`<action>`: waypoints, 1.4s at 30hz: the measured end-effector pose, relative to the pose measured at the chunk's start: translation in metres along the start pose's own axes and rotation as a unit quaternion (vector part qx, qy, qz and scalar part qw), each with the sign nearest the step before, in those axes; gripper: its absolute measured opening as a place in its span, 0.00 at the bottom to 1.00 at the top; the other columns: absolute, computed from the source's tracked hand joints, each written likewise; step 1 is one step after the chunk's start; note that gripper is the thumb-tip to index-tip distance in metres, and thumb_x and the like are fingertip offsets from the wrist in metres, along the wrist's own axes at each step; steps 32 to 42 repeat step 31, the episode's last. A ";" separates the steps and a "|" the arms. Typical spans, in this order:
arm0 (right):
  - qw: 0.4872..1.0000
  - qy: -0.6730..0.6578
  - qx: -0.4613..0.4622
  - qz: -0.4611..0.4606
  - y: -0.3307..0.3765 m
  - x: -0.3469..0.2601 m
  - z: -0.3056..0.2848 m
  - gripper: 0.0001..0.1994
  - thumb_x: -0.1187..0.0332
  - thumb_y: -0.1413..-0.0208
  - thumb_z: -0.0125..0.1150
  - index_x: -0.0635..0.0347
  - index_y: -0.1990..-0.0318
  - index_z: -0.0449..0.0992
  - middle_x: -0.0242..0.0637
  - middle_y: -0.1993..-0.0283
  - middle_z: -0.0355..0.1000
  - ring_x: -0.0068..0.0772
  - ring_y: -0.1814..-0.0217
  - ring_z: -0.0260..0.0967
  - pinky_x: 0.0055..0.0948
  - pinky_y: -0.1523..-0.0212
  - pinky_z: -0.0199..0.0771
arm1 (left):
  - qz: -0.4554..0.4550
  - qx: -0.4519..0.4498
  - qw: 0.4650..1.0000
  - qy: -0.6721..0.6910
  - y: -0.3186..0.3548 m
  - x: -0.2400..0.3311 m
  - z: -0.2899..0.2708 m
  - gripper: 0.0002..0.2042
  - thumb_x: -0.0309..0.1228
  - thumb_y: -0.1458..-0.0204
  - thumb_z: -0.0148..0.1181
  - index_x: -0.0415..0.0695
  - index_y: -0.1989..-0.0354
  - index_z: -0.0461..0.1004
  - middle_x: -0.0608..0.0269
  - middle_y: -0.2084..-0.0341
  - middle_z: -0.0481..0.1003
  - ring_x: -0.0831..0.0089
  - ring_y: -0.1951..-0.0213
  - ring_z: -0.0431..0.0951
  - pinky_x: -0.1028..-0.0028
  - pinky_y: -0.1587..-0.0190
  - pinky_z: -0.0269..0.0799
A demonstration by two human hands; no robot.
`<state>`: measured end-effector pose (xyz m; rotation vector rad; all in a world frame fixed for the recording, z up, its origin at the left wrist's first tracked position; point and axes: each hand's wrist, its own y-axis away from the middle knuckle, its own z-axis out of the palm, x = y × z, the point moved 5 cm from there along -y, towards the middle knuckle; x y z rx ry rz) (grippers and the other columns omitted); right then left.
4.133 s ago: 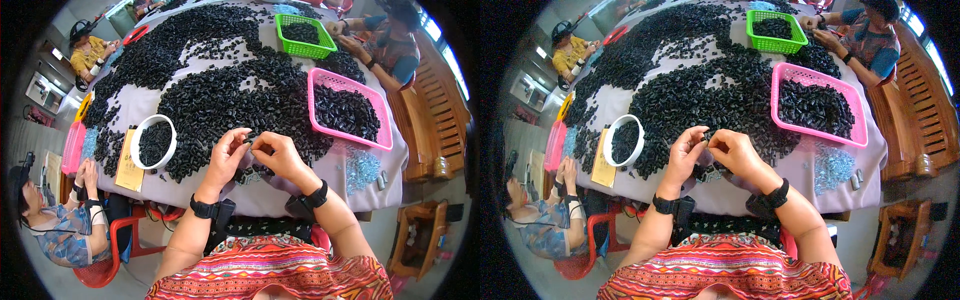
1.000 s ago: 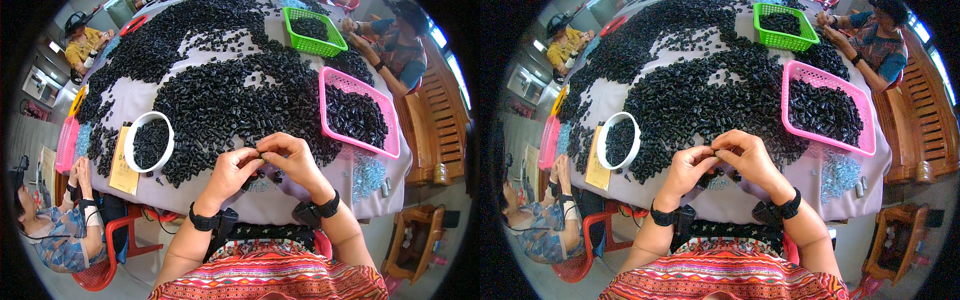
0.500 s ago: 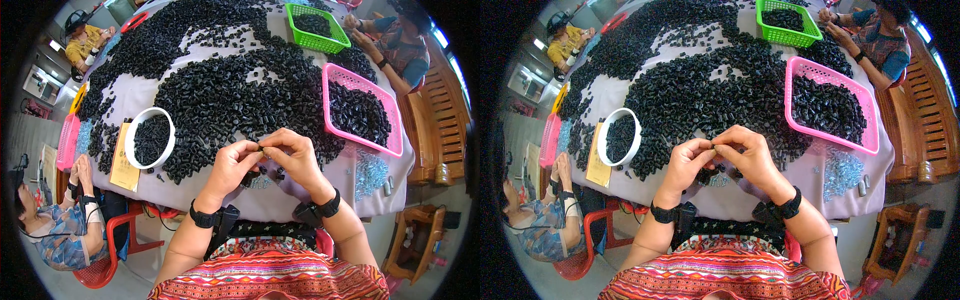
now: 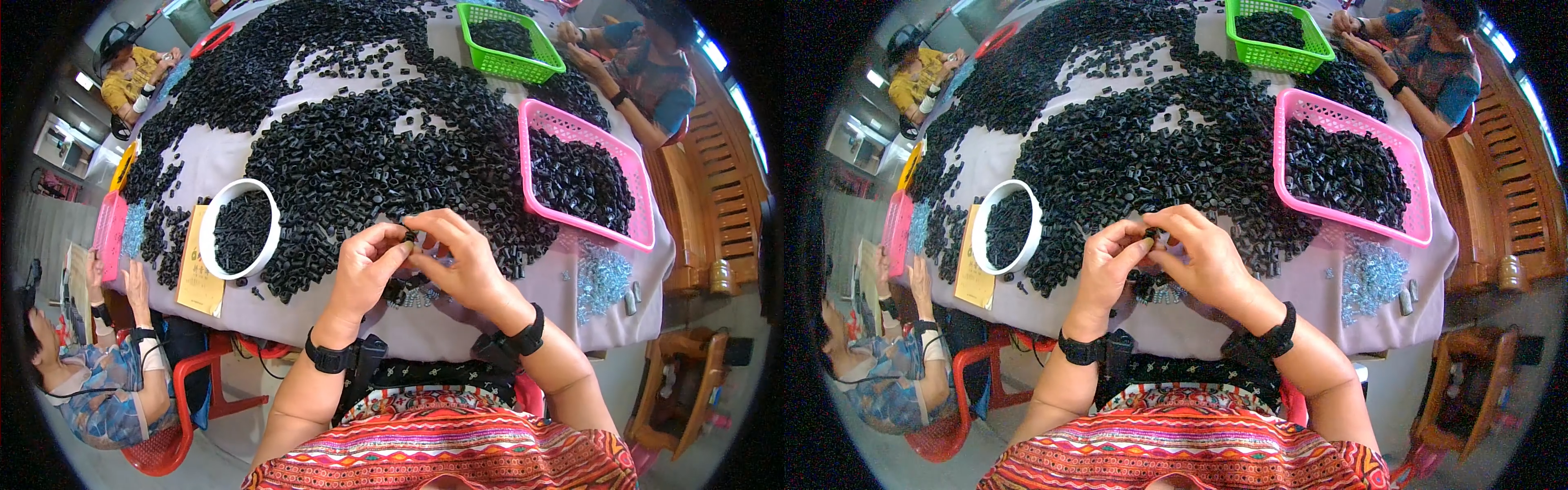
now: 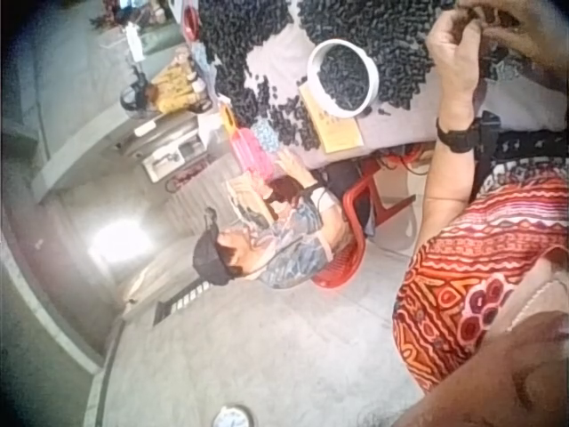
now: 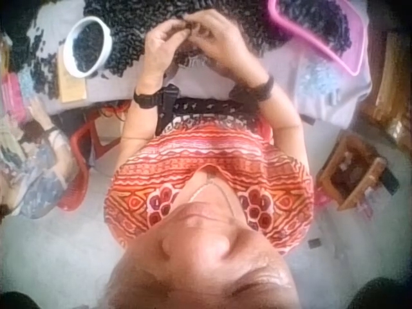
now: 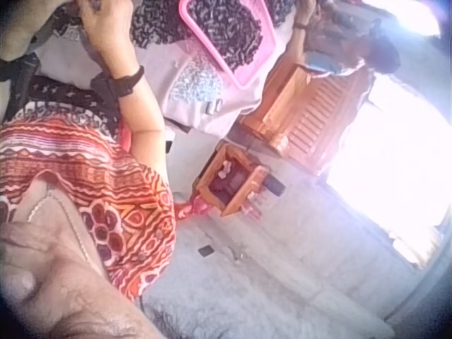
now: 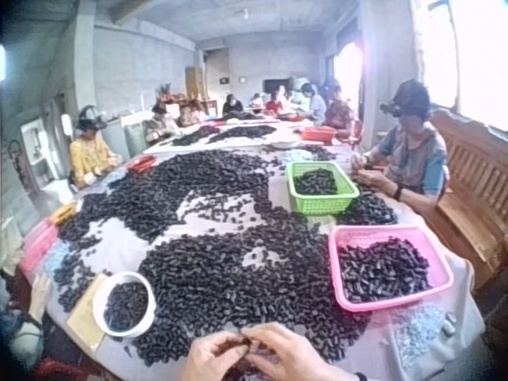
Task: Assembling small black plastic components by hand at a workstation with multiple workers.
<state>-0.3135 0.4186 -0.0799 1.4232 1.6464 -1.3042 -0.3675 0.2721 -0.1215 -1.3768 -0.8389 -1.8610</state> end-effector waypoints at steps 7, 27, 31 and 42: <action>0.959 0.248 -0.011 -0.138 0.003 -0.006 0.010 0.25 0.67 0.57 0.70 0.65 0.50 0.73 0.41 0.63 0.74 0.43 0.62 0.75 0.37 0.64 0.77 | 0.015 -0.021 1.000 -0.012 0.001 0.005 0.009 0.07 0.22 0.40 0.57 0.34 0.57 0.76 0.61 0.65 0.80 0.79 0.64 0.79 0.79 0.60 0.76; 0.948 0.279 -0.060 -0.138 0.007 0.000 0.015 0.16 0.68 0.55 0.67 0.63 0.59 0.71 0.41 0.68 0.72 0.45 0.66 0.74 0.38 0.67 0.76 | 0.031 -0.035 0.982 -0.182 0.003 0.003 0.013 0.10 0.30 0.37 0.54 0.35 0.62 0.78 0.66 0.77 0.78 0.85 0.73 0.71 0.79 0.70 0.69; 0.955 0.260 -0.059 -0.128 0.008 0.004 0.012 0.18 0.70 0.54 0.68 0.62 0.55 0.73 0.42 0.66 0.74 0.45 0.65 0.75 0.36 0.66 0.76 | 0.015 -0.042 0.980 -0.196 0.003 0.004 0.013 0.11 0.31 0.37 0.54 0.34 0.63 0.77 0.66 0.77 0.78 0.83 0.74 0.73 0.78 0.70 0.70; 0.955 0.260 -0.059 -0.128 0.008 0.004 0.012 0.18 0.70 0.54 0.68 0.62 0.55 0.73 0.42 0.66 0.74 0.45 0.65 0.75 0.36 0.66 0.76 | 0.015 -0.042 0.980 -0.196 0.003 0.004 0.013 0.11 0.31 0.37 0.54 0.34 0.63 0.77 0.66 0.77 0.78 0.83 0.74 0.73 0.78 0.70 0.70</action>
